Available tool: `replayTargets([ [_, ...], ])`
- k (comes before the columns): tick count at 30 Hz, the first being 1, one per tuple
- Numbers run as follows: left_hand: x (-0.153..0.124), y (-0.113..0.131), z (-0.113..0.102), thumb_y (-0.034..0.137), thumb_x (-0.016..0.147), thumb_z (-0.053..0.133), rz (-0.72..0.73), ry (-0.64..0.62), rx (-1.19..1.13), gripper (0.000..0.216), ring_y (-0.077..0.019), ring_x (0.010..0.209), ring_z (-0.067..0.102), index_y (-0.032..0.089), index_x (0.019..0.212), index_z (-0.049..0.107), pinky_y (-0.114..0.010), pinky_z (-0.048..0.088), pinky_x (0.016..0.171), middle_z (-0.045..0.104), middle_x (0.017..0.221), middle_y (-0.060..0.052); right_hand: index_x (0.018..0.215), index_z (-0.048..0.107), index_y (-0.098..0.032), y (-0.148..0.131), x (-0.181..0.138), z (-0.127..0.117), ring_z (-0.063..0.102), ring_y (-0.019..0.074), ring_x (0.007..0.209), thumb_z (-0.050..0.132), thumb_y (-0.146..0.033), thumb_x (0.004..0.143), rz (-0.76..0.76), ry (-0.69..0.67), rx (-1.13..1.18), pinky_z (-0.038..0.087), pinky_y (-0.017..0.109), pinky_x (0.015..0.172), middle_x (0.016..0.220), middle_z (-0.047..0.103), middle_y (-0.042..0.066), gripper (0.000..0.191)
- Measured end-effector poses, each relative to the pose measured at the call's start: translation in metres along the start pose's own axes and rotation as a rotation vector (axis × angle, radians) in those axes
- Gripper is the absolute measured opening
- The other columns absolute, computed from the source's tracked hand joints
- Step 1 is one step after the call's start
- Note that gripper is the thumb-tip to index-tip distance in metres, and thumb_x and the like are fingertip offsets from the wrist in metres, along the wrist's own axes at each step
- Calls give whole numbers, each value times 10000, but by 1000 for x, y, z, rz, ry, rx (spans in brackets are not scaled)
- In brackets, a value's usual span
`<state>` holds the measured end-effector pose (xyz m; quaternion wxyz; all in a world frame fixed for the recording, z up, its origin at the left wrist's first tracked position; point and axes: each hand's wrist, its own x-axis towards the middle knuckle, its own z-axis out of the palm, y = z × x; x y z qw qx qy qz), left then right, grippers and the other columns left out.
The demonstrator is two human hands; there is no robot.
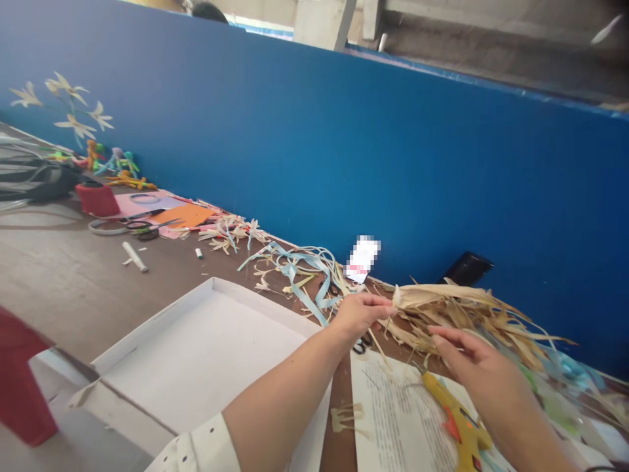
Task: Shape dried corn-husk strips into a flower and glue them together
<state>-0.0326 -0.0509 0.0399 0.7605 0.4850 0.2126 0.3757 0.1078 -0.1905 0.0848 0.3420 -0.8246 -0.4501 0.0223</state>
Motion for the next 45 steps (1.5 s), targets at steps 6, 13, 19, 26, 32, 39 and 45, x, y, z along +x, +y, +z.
replayTargets([
  [6,1,-3,-1,233,611,747,-33,41,-2,227,-79,616,526,134,811,701,-195,408,547,633,714,-25,887,697,-287,26,-28,-19,636,249,819,587,-594,680,98,-21,-54,493,325,711,899,701,13,386],
  [13,3,-13,-2,258,617,748,-30,57,26,238,-68,611,523,139,818,701,-182,398,542,625,723,-21,873,679,-283,22,-40,16,622,206,678,509,-486,754,11,-243,-163,447,296,580,763,680,3,290],
  [19,5,-14,-4,284,615,750,-33,56,40,279,-58,587,512,135,846,702,-177,399,537,624,721,-21,806,674,-308,10,-22,47,603,214,802,456,-346,794,-105,-340,-480,375,306,628,900,669,0,222],
  [26,9,-15,-6,284,620,744,-8,56,47,287,-63,588,515,127,855,697,-164,391,507,622,715,-25,822,678,-300,-5,-3,70,603,215,819,455,-284,802,-238,-381,-555,342,298,615,912,660,18,224],
  [32,5,-8,-4,232,631,731,-24,82,36,236,-60,580,506,122,837,697,-162,389,500,610,693,-22,865,684,-292,-14,0,81,612,245,789,438,-285,823,-338,-358,-586,346,319,597,933,648,56,249],
  [39,6,-8,-4,233,642,728,-13,69,44,226,-51,558,493,132,842,700,-166,381,501,613,690,-18,955,680,-277,-10,5,89,604,231,727,412,-243,837,-438,-313,-644,337,306,565,885,635,82,295],
  [45,4,-4,-2,201,638,720,-31,83,25,207,-56,561,495,109,821,691,-167,378,499,597,660,-17,773,650,-255,-6,6,87,590,204,692,399,-229,835,-438,-310,-650,272,284,516,827,608,48,259],
])
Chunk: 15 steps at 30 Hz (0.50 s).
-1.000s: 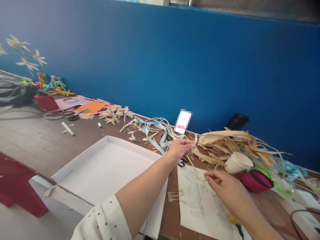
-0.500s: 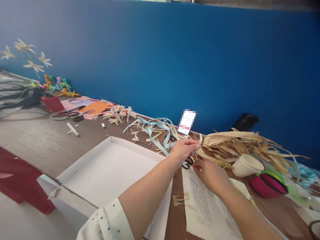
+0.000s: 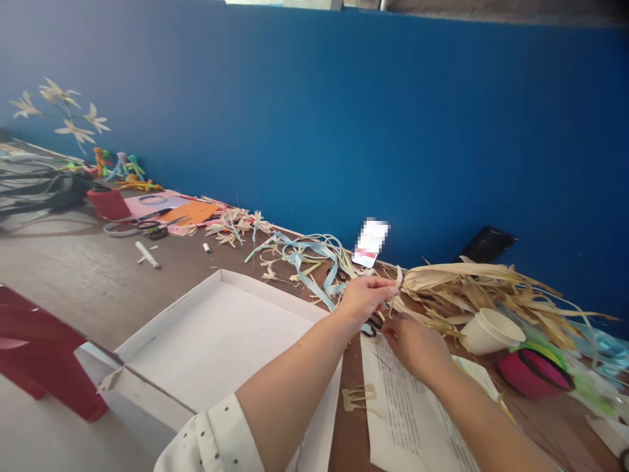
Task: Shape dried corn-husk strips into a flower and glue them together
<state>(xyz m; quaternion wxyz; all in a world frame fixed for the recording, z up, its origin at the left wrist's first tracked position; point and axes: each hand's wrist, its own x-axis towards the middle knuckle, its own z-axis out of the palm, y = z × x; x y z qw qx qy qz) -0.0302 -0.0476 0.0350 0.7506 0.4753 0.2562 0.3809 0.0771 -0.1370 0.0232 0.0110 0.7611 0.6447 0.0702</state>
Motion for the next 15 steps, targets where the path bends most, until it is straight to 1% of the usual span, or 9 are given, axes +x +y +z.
replayTargets([
  [3,-1,1,0,215,632,726,3,4,11,222,-63,580,505,117,828,690,-172,384,516,605,664,-15,796,630,-259,6,-4,-6,588,200,718,396,-257,848,28,24,9,266,280,509,847,598,35,240],
  [7,-1,1,0,253,618,738,3,8,15,253,-72,596,503,123,830,693,-180,385,525,600,658,-11,861,594,-264,19,-14,-18,590,180,748,405,-282,850,76,92,65,319,273,535,949,595,11,190],
  [11,-1,1,0,295,592,755,-20,-25,8,283,-65,578,485,126,812,695,-182,369,517,589,655,-11,923,566,-266,33,-27,-25,592,154,700,416,-314,854,82,269,170,387,274,554,1015,606,-3,172],
  [15,-6,0,2,339,525,799,-82,-141,-67,352,-54,541,445,121,780,693,-182,325,492,556,608,0,999,577,-258,37,-35,-27,613,161,754,443,-328,855,60,506,266,443,275,647,1015,638,13,208],
])
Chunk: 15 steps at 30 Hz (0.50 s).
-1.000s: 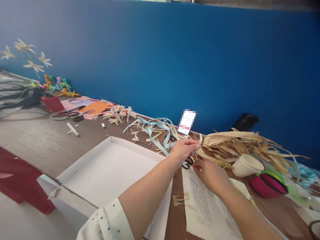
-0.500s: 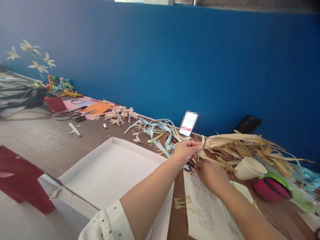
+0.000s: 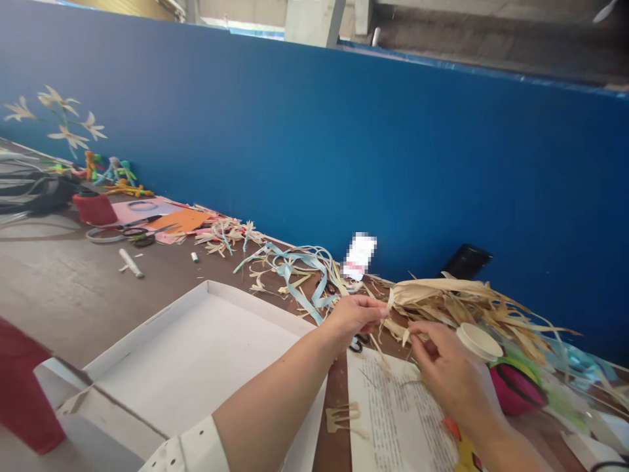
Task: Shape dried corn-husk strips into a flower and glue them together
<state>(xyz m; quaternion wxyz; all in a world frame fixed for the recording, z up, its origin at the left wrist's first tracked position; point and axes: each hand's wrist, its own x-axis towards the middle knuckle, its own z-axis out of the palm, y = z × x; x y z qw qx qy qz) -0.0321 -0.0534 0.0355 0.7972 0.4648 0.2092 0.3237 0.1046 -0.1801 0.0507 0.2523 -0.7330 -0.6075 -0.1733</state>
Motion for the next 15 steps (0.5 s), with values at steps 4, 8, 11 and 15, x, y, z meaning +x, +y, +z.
replayTargets([
  [4,-3,-3,1,343,491,821,-100,-128,-71,397,-43,541,422,124,796,694,-177,305,486,590,682,-16,1026,590,-254,-1,0,0,620,157,809,490,-287,852,-66,192,-38,433,252,691,1000,661,2,204],
  [8,-3,-6,-1,331,483,832,-187,-184,-116,410,-57,591,486,138,816,693,-185,370,543,604,735,-17,1003,572,-232,-2,3,1,611,148,842,500,-245,857,-128,261,-122,403,238,660,1049,652,-3,164],
  [11,-4,-7,-1,321,491,834,-191,-213,-144,407,-75,644,536,130,821,693,-215,423,646,611,744,-22,977,570,-214,-5,7,1,608,155,853,498,-237,857,-138,286,-208,380,244,637,1062,649,7,142],
  [15,-6,-6,1,317,476,840,-200,-214,-147,432,-102,700,562,120,831,693,-256,443,710,645,844,-67,976,576,-207,-7,9,1,607,161,834,502,-234,850,-146,297,-281,360,253,610,1048,650,11,149],
])
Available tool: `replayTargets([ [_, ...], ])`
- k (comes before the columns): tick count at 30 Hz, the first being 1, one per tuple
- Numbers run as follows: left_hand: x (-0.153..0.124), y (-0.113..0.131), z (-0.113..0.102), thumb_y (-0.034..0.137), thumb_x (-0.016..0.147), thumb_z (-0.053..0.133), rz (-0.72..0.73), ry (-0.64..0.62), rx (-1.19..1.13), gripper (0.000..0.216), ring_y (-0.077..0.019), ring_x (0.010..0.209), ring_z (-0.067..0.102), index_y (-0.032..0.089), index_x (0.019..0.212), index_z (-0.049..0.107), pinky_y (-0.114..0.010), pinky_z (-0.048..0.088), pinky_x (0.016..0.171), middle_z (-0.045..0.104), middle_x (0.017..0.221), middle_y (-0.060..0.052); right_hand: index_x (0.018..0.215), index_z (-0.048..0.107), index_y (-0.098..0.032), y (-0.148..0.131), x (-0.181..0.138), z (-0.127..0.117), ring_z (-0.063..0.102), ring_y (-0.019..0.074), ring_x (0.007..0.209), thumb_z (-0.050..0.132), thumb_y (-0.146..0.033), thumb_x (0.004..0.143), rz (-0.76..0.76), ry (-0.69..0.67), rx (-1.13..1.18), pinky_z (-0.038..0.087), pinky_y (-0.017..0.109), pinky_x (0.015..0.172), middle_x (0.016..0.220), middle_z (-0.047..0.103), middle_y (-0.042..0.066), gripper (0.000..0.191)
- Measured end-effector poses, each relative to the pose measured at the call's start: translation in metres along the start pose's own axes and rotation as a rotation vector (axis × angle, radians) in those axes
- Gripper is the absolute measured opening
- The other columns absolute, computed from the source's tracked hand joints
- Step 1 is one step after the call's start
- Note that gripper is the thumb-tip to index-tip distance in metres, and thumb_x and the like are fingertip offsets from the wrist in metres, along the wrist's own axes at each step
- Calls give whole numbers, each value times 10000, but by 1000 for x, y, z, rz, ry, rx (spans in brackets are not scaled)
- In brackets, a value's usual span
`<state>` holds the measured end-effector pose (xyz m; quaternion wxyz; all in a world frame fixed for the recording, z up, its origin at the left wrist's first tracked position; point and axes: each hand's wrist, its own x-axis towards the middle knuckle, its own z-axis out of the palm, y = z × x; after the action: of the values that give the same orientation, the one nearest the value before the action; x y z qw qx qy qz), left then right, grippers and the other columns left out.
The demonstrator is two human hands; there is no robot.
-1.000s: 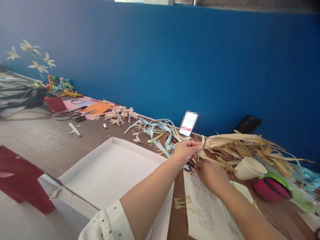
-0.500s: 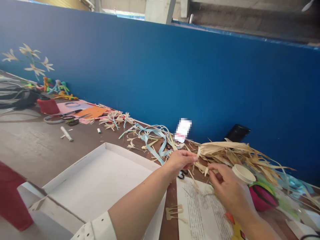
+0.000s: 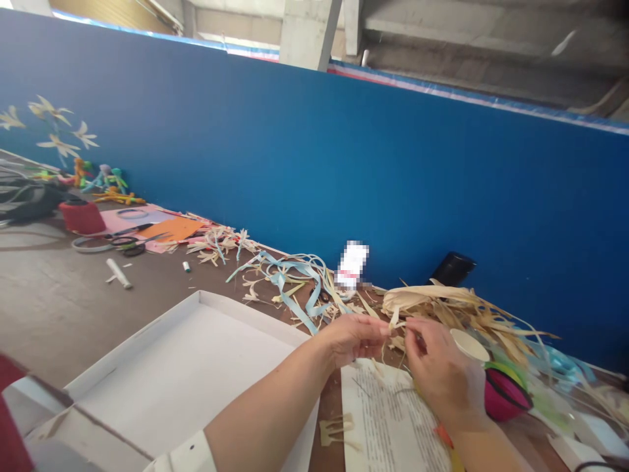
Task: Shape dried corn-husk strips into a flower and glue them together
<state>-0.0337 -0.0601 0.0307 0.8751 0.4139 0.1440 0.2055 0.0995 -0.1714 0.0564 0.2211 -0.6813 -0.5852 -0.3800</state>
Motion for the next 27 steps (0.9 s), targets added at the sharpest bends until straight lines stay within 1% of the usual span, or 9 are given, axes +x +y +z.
replayTargets([
  [4,2,1,1,338,479,834,32,11,-2,440,-106,710,562,113,832,698,-246,439,700,649,865,-81,974,587,-215,-3,0,1,608,161,846,508,-236,846,6,15,36,371,253,622,1030,652,4,152],
  [7,5,0,1,335,493,827,96,28,18,410,-93,692,555,112,815,705,-225,425,694,644,802,-61,989,597,-231,-6,2,-1,608,171,856,505,-268,846,90,-11,131,395,263,639,1039,646,13,175],
  [9,6,-1,2,338,504,821,159,44,57,383,-86,654,543,111,788,706,-223,417,677,634,737,-46,1041,583,-244,-8,4,-3,615,174,786,537,-322,823,275,-70,246,422,281,635,1032,643,26,236],
  [13,4,1,4,382,540,794,274,100,182,371,-72,553,492,117,783,704,-222,392,598,606,632,-18,1036,562,-221,-7,8,-8,585,142,606,657,-423,714,895,-212,794,460,267,500,988,627,45,391],
  [15,2,1,6,393,552,783,298,116,236,377,-72,545,487,122,802,703,-220,386,585,605,631,-14,969,599,-203,-7,9,-10,518,88,536,705,-406,675,1131,-283,1144,412,204,408,903,606,17,373],
  [17,2,1,6,399,564,774,308,111,267,378,-76,561,495,124,812,701,-217,381,586,613,653,-18,927,632,-191,-9,10,-12,426,37,481,736,-372,666,1276,-364,1431,341,145,354,794,558,-20,335],
  [19,2,0,6,398,579,765,313,97,288,368,-77,574,497,121,812,698,-213,372,584,613,664,-20,897,641,-182,-12,11,-13,371,11,457,749,-341,675,1353,-419,1631,298,111,333,735,512,-40,294],
  [21,3,-2,6,391,593,756,313,85,300,354,-73,576,489,119,811,696,-208,361,580,606,659,-17,865,634,-179,-15,13,-13,361,3,454,754,-307,683,1394,-427,1730,291,98,329,728,504,-44,253],
  [27,4,-2,6,375,588,759,299,79,283,352,-69,567,473,107,805,690,-208,349,576,588,640,-11,833,620,-172,-19,15,-5,378,1,464,779,-232,655,1360,-355,1728,306,93,328,725,495,-52,246],
])
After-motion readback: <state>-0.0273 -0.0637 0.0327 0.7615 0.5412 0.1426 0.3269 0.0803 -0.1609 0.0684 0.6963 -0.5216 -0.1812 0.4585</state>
